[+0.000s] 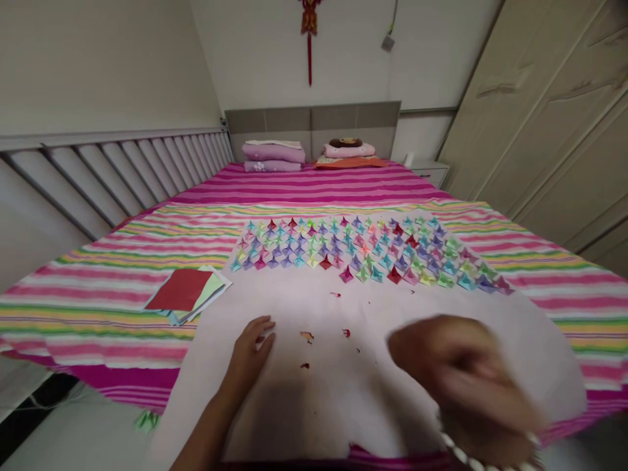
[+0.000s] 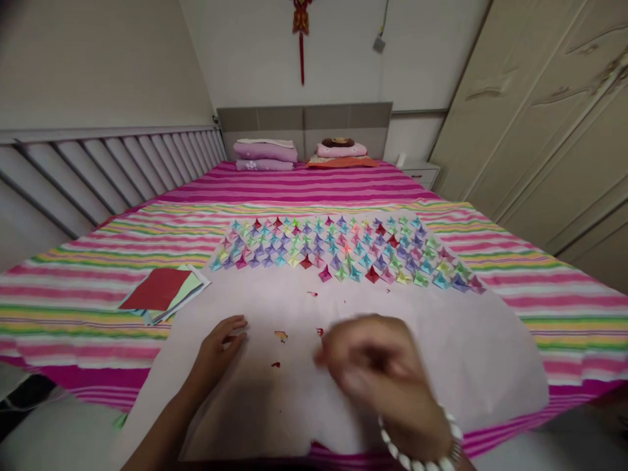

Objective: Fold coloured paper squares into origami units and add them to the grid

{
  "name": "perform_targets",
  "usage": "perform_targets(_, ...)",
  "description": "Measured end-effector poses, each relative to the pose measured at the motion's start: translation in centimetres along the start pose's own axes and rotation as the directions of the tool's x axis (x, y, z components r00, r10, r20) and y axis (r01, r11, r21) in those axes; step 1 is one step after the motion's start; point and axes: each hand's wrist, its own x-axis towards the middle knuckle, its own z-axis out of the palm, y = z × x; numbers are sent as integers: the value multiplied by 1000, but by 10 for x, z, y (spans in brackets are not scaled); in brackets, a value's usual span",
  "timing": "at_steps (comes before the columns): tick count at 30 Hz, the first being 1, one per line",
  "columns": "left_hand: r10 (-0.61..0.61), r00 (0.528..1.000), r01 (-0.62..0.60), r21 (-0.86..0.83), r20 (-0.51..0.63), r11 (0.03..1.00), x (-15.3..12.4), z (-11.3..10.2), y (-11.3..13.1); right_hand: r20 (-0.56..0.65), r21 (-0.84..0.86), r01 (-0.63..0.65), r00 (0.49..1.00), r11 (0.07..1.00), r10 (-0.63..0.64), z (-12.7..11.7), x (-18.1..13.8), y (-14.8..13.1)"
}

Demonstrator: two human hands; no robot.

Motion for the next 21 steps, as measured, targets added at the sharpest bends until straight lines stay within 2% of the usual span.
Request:
perform_targets(2, -7, 1000, 7, 17, -19, 1000, 4, -12, -6, 164, 119, 17, 986, 993, -36, 26, 4, 5)
perform_targets(3, -9, 1000, 10, 25, -27, 1000, 7, -17, -9, 201, 158, 8, 979, 987, -40, 41, 7, 13)
perform_targets(6, -17, 999, 20, 55, -45, 998, 13, -33, -20, 198, 51, 28, 979, 998, -37, 84, 12, 50)
perform_targets(9, -25, 997, 30, 83, -67, 996, 18, -46, -34, 143, -46, -11, 990, 999, 17, 109, 7, 85)
perform_targets(12, -23, 996, 34, 117, -87, 993, 22, -53, -46, 105, -89, -58, 992, 994, 67, 120, 0, 102)
perform_targets(15, -28, 996, 39, 142, -83, 989, 25, -54, -54, 112, -115, -47, 992, 992, 60, 126, -1, 106)
perform_targets(21, 46, 991, -25, 164, -127, 986, 32, -58, -50, 123, -117, -17, 992, 993, 31, 127, -4, 107)
